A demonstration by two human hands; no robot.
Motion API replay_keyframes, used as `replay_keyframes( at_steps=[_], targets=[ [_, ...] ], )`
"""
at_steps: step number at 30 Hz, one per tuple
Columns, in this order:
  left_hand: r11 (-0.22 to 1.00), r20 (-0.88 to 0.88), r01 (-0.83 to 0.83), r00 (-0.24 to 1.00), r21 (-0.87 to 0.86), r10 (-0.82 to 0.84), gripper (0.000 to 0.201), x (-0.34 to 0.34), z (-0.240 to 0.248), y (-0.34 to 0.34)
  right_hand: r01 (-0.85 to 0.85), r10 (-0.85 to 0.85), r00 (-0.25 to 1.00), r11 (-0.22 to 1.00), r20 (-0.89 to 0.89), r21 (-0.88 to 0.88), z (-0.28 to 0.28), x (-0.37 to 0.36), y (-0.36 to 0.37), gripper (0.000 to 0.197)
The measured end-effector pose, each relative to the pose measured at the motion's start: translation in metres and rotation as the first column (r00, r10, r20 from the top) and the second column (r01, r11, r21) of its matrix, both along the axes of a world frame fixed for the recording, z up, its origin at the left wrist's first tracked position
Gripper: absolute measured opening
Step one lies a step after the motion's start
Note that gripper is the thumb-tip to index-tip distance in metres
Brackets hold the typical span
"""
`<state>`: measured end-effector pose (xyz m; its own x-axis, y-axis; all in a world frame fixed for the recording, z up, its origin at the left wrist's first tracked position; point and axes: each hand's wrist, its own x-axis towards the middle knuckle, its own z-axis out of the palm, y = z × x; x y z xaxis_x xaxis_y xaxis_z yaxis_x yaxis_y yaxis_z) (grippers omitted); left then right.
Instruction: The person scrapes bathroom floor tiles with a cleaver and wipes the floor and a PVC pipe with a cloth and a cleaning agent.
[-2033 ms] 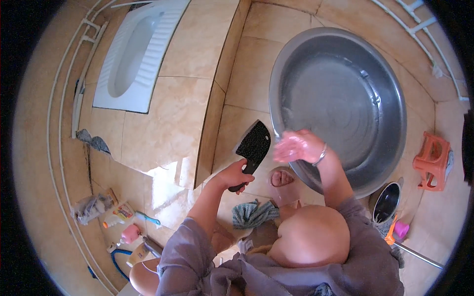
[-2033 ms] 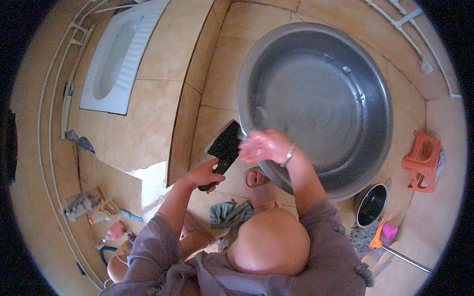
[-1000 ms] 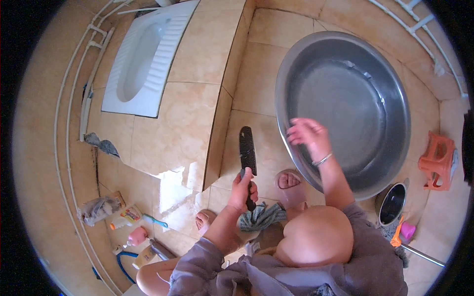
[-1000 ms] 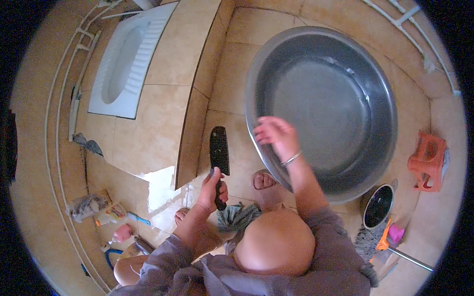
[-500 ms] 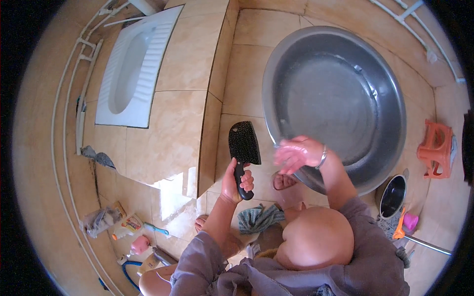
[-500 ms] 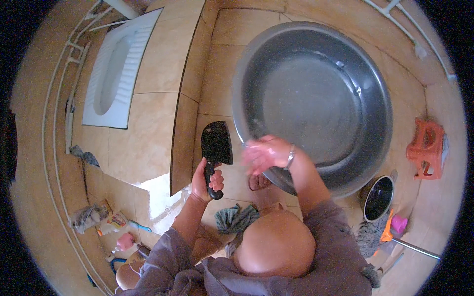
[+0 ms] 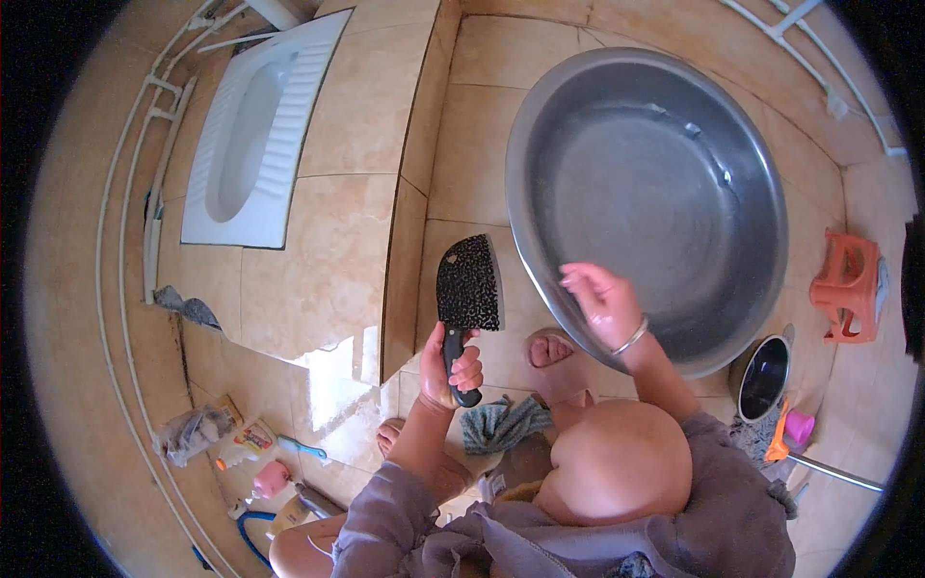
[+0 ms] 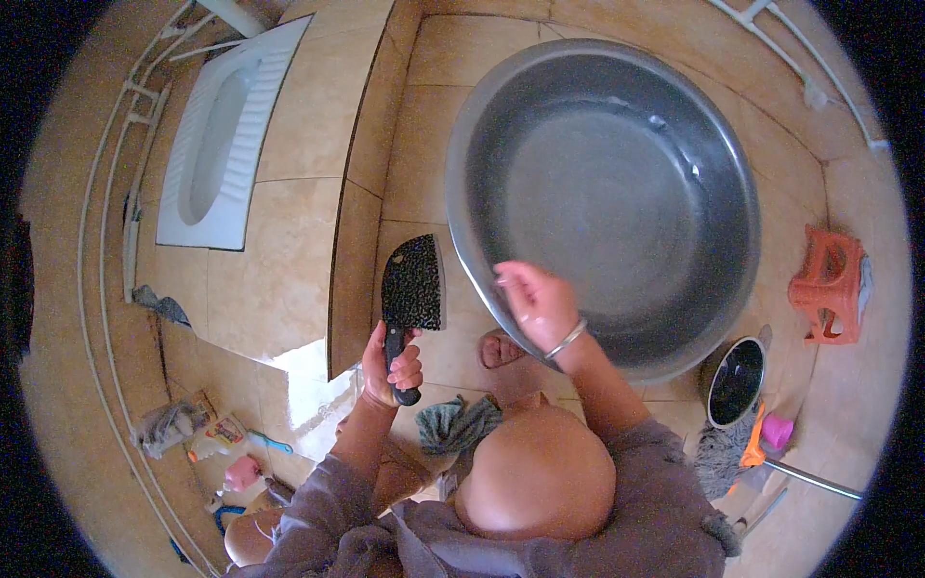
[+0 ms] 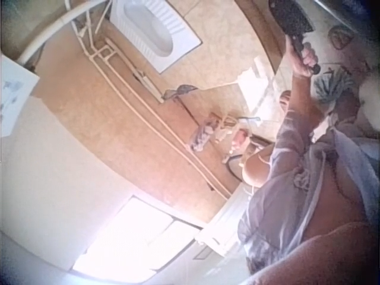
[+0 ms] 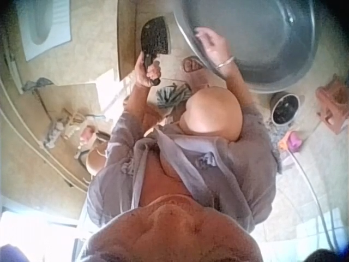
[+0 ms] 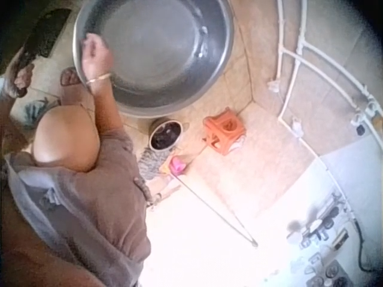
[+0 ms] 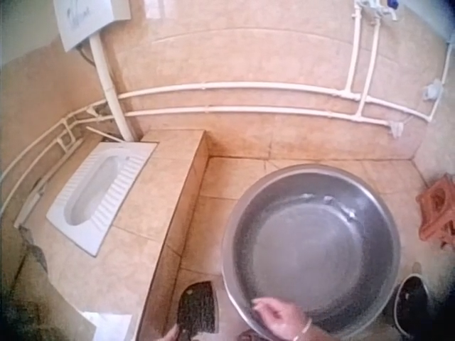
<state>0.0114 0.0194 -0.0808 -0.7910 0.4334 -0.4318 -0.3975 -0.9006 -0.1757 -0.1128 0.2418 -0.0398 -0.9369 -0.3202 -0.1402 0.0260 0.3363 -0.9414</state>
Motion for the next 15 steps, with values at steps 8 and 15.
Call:
replay_keyframes(
  at_steps=[8, 15],
  targets=[
    [0.713, 0.038, 0.12, 0.991, -0.691, -0.13, 0.023, -0.006, 0.06, 0.029, -0.337, 0.362, 0.914, 0.929, -0.186, 0.153, 0.026, -0.001, -0.024, 0.022],
    [-0.16, -0.137, -0.307, 0.754, -0.938, -0.643, 0.044, -0.032, 0.088, 0.072, -0.461, 0.522, 0.824, 0.844, 0.221, -0.275, 0.03, 0.032, -0.008, 0.046]
  ],
)
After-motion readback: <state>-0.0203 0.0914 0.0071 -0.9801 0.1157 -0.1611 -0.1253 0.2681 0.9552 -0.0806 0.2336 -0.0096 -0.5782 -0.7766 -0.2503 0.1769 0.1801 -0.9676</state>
